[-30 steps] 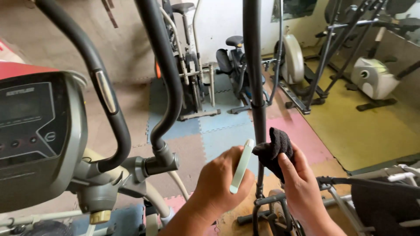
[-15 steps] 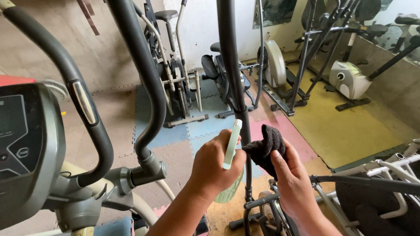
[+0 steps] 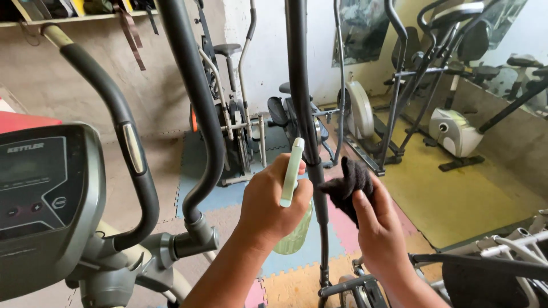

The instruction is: Wiping down an elliptical machine with a spray bottle and a cloth.

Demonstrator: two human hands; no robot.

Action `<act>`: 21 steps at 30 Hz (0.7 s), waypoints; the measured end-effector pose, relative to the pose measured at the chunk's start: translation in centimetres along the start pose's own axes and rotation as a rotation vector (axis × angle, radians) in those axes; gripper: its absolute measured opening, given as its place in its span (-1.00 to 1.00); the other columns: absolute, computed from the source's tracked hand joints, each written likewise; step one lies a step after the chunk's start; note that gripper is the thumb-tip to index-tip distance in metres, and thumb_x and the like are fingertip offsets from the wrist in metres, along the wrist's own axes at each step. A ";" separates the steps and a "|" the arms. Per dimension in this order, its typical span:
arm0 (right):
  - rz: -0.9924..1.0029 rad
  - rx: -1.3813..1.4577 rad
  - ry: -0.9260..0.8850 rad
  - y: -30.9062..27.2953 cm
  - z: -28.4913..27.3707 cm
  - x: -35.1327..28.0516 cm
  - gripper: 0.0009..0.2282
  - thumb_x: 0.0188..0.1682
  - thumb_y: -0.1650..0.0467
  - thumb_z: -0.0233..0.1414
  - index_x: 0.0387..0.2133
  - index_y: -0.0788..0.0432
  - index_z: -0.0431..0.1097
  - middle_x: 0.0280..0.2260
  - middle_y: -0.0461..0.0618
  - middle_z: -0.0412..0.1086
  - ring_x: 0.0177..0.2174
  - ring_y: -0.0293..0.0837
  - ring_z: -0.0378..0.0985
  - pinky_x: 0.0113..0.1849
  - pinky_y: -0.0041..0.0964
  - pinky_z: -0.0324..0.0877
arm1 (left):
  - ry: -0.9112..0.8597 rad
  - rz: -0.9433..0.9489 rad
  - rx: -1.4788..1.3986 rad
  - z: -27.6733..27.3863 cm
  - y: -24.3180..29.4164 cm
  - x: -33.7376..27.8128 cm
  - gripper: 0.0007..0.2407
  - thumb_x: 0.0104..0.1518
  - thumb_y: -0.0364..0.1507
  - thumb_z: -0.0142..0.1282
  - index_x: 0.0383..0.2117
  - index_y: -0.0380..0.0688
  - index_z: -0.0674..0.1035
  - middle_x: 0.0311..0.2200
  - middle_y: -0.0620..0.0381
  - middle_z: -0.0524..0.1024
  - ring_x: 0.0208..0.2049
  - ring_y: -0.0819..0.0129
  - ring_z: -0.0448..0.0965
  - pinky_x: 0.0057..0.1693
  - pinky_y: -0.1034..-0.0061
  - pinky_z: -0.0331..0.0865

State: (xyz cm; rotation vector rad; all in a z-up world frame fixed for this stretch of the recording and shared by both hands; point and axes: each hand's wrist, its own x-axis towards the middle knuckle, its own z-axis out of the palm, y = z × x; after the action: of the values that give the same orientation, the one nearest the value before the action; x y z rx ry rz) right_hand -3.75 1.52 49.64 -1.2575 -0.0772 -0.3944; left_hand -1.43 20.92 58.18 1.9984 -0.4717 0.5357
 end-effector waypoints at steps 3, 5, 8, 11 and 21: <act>-0.322 -0.260 -0.043 -3.7 3.0 2.2 -0.62 0.18 0.48 -0.17 0.27 0.31 0.10 0.10 0.01 0.30 0.08 -0.21 0.34 0.15 -0.30 0.23 | 0.076 0.099 -0.011 0.2 -0.7 -0.1 -0.80 0.04 -0.40 0.10 -0.21 -0.11 0.57 -0.40 0.02 0.66 -0.38 0.08 0.70 -0.22 0.31 0.53; -0.588 -0.456 -0.015 -5.8 4.8 4.9 -0.63 0.22 0.48 -0.16 0.29 0.31 0.10 0.16 0.08 0.26 0.15 -0.10 0.31 0.23 -0.22 0.20 | 0.025 0.009 0.030 -0.6 0.1 0.2 -0.77 0.01 -0.39 0.10 -0.20 -0.10 0.57 -0.45 0.02 0.65 -0.41 0.08 0.69 -0.22 0.29 0.51; -0.895 -0.780 0.038 -8.8 8.4 9.1 -0.61 0.28 0.46 -0.10 0.35 0.29 0.06 0.24 0.24 0.19 0.23 0.14 0.28 0.29 -0.08 0.18 | -0.012 -0.086 0.076 -1.3 0.6 0.6 -0.73 -0.02 -0.39 0.10 -0.16 -0.09 0.57 -0.52 0.01 0.62 -0.45 0.08 0.68 -0.23 0.27 0.50; -0.840 -0.890 0.028 -9.8 13.1 11.3 -0.50 0.23 0.41 -0.02 0.37 0.31 -0.05 0.26 0.41 0.08 0.19 0.33 0.24 0.18 0.02 0.22 | 0.035 -0.070 0.078 -1.6 0.5 0.3 -0.71 -0.01 -0.39 0.09 -0.13 -0.11 0.57 -0.53 -0.01 0.62 -0.44 0.05 0.68 -0.22 0.26 0.51; -0.968 -0.948 0.261 4.2 10.1 11.6 -0.36 0.06 0.49 0.09 0.34 0.39 -0.15 0.15 0.46 0.25 0.10 0.38 0.36 0.13 0.07 0.29 | 0.133 0.053 0.080 -1.3 -1.9 0.6 -0.71 -0.05 -0.43 0.16 -0.17 -0.21 0.61 -0.39 -0.12 0.66 -0.34 -0.04 0.69 -0.19 0.26 0.52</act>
State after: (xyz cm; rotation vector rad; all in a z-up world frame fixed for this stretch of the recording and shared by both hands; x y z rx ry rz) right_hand 10.02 9.13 52.10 -2.0358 -0.3042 -1.5586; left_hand -0.10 22.85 57.73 2.0152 -0.4282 0.7257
